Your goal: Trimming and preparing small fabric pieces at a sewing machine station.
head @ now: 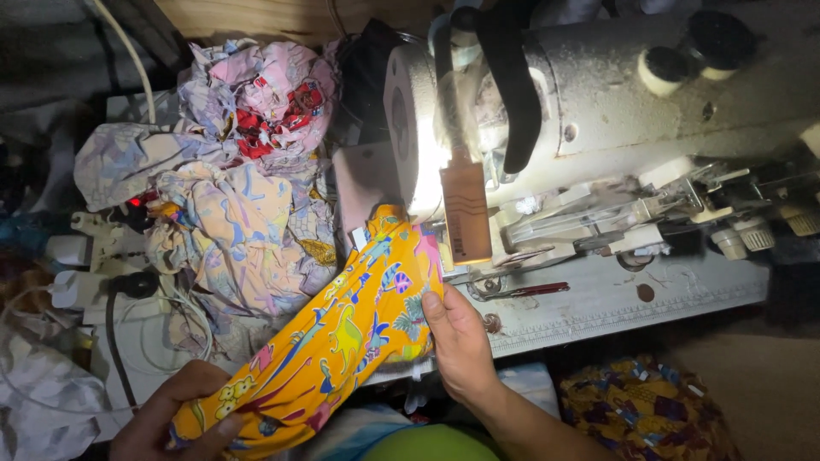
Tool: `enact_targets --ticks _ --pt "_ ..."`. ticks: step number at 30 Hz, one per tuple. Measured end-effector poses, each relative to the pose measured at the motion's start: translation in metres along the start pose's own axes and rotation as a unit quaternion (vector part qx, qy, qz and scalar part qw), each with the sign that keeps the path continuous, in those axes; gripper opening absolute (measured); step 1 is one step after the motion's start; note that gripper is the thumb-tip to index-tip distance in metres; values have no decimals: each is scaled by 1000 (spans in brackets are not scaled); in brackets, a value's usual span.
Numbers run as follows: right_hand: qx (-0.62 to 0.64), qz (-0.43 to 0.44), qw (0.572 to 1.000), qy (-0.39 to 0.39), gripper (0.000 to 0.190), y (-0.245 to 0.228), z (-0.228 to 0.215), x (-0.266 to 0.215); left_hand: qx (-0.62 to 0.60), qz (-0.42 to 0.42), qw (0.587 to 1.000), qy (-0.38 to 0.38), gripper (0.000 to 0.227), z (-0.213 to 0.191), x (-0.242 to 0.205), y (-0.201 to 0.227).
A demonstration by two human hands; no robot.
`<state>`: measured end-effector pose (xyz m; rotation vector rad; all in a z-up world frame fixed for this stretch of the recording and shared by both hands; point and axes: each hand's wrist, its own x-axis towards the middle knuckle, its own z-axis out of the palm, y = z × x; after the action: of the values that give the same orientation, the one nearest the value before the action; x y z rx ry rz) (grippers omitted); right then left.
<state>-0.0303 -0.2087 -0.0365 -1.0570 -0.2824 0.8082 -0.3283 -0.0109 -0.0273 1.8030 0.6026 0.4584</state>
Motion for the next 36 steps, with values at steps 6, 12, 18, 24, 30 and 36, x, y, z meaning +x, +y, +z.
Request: enact_targets --ticks 6,12,18,24,30,36 --pt "-18 -6 1000 11 37 1 -2 0 54 -79 983 154 35 31 -7 21" --pt "-28 -3 999 16 36 -1 -7 -8 -66 -92 993 31 45 -3 -9 21" --pt "7 19 1000 8 34 1 -14 -19 -67 -318 930 173 49 16 2 96" --pt "-11 33 999 41 33 -4 -11 -7 0 -369 892 263 32 27 16 94" --pt "-22 22 998 49 34 -20 -4 -5 -75 -393 882 250 42 25 10 107" --pt "-73 25 996 40 30 -13 -17 -19 -17 -324 908 264 36 31 1 107"
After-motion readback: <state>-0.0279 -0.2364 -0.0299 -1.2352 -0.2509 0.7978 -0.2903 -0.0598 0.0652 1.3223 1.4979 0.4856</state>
